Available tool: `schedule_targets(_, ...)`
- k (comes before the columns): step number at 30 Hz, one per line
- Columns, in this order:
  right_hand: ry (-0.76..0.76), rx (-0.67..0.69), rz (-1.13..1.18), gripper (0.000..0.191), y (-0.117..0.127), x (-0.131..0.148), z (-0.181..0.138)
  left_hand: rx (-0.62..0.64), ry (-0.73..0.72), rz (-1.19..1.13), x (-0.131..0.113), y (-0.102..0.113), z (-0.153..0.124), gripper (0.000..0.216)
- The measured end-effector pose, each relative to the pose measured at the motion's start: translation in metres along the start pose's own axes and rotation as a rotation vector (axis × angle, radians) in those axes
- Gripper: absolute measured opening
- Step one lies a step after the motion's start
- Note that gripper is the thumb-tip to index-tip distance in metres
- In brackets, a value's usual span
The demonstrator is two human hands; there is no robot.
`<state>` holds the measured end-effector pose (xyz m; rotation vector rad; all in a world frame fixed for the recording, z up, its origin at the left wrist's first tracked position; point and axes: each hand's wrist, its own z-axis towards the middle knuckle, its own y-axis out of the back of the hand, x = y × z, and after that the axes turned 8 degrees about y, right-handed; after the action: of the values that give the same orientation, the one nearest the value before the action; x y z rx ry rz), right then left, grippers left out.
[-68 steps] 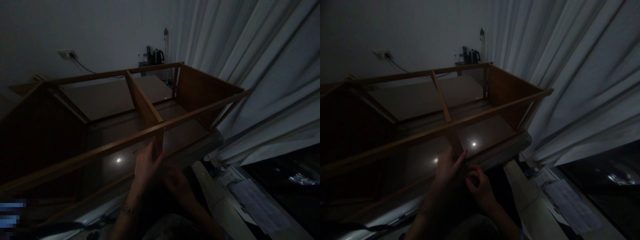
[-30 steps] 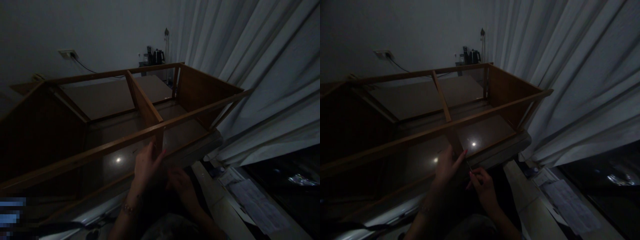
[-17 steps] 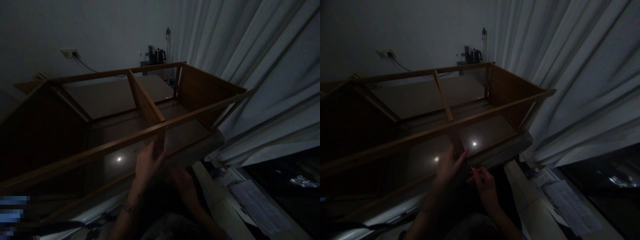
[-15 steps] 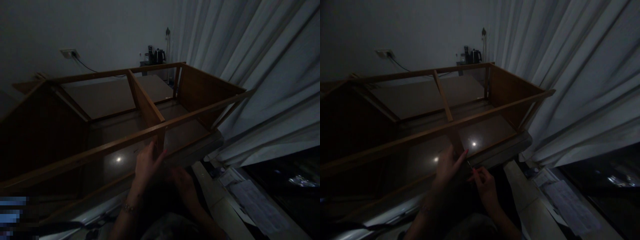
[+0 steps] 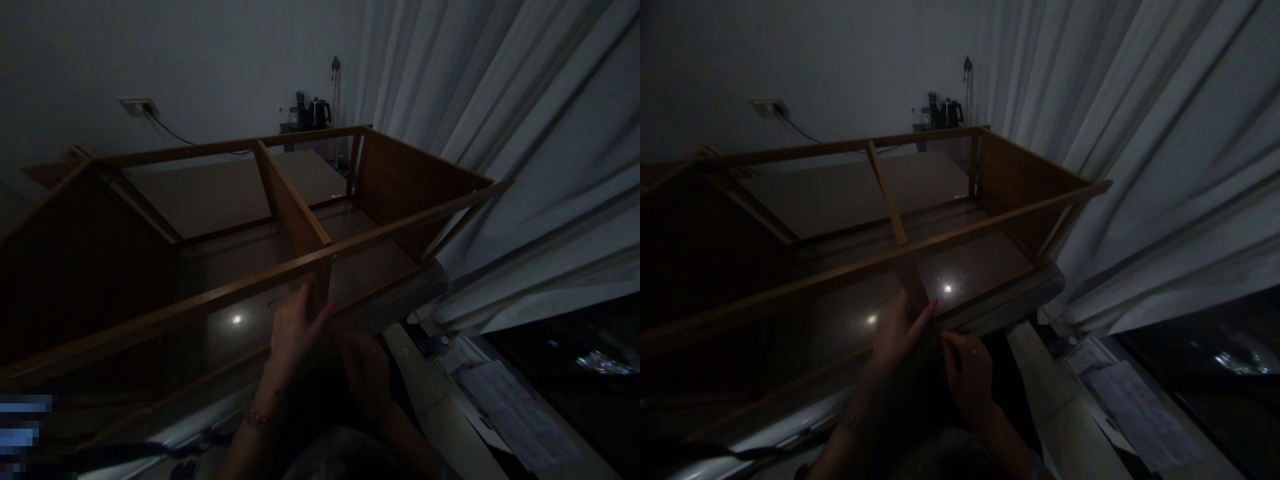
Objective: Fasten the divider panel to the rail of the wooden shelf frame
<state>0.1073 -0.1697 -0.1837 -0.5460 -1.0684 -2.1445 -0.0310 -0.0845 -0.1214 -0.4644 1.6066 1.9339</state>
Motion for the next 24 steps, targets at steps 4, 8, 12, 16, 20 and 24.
schedule_targets(4,0.003,-0.064,0.057,0.019,-0.011,-0.007,-0.006,0.013,0.004,-0.012,0.000,0.000,0.000,0.045)
schedule_targets(8,-0.131,-0.111,0.187,0.017,-0.015,-0.007,-0.008,0.013,0.004,-0.002,0.000,0.000,0.000,0.046)
schedule_targets(12,-0.397,-0.148,0.482,0.029,-0.012,0.001,-0.004,0.005,0.017,-0.007,0.000,0.000,0.000,0.044)
schedule_targets(16,-0.576,-0.104,0.705,0.029,-0.010,0.004,0.001,0.011,0.014,-0.023,-0.001,0.001,0.000,0.045)
schedule_targets(20,-0.612,-0.050,0.704,0.027,-0.008,0.006,0.003,0.009,0.019,-0.039,-0.001,0.001,0.000,0.045)
schedule_targets(24,-0.540,-0.029,0.571,0.021,-0.005,0.008,0.003,0.012,0.018,-0.038,-0.001,0.000,0.000,0.045)
